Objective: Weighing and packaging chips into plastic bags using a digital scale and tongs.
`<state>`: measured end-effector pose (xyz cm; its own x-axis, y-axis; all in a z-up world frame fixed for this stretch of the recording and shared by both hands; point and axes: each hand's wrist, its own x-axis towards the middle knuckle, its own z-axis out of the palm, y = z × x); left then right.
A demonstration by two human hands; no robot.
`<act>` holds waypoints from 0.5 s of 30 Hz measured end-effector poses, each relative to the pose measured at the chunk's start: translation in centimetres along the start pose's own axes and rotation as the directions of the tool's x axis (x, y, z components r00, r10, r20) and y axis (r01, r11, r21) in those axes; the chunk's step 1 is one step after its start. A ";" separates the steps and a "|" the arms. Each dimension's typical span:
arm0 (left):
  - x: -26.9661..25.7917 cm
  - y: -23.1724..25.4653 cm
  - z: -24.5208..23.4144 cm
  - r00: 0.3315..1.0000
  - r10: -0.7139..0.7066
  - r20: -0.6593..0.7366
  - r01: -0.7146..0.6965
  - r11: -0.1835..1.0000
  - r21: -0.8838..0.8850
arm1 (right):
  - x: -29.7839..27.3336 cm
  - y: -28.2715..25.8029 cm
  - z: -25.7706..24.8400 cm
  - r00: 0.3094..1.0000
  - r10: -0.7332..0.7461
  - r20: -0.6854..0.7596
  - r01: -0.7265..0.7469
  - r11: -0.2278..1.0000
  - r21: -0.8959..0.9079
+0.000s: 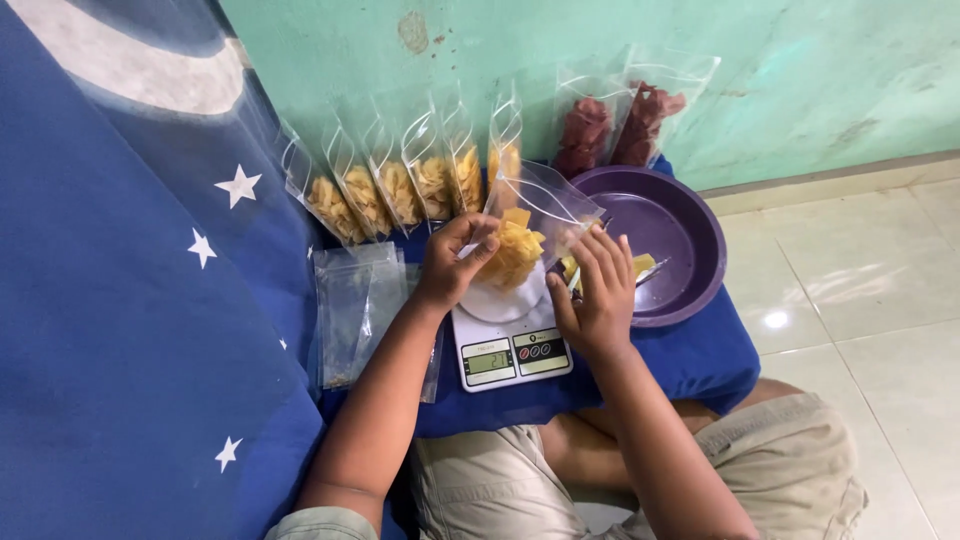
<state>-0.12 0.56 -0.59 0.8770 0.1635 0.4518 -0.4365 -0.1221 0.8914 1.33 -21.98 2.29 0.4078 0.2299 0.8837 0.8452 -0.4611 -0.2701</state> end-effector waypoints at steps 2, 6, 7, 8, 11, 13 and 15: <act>0.1 0.2 0.0 1.000 -0.018 0.021 0.018 0.999 -0.031 | -1.4 0.2 -0.1 1.000 -0.002 -0.015 0.002 1.000 -0.008; 0.0 2.1 0.1 0.996 -0.052 0.071 0.058 0.994 -0.090 | -2.3 0.8 0.0 0.997 -0.046 -0.056 0.045 0.999 -0.024; -0.1 2.5 0.1 0.996 -0.054 0.071 0.061 0.994 -0.094 | -2.5 0.7 0.1 0.998 -0.046 -0.052 0.045 0.999 -0.026; 0.0 2.9 0.1 0.995 -0.039 0.089 0.047 0.995 -0.090 | -2.6 0.7 0.2 0.996 -0.061 -0.059 0.060 0.998 -0.014; 0.1 3.9 0.4 0.996 -0.001 0.088 0.004 0.999 -0.036 | -3.0 0.4 0.3 0.994 -0.095 -0.060 0.097 0.995 0.017; 0.5 4.7 0.4 0.996 0.028 0.087 -0.030 0.999 0.016 | -2.8 0.3 0.2 0.992 -0.109 -0.069 0.110 0.994 0.023; 0.7 5.6 0.0 0.989 0.034 0.141 -0.060 0.982 0.180 | -2.4 0.0 0.0 0.990 -0.135 -0.040 0.137 0.990 0.039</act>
<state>-1.95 -0.01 4.66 0.8810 0.0199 0.4727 -0.4448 -0.3055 0.8419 0.38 -22.54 0.14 0.2756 0.2554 0.9267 0.9058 -0.3918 -0.1614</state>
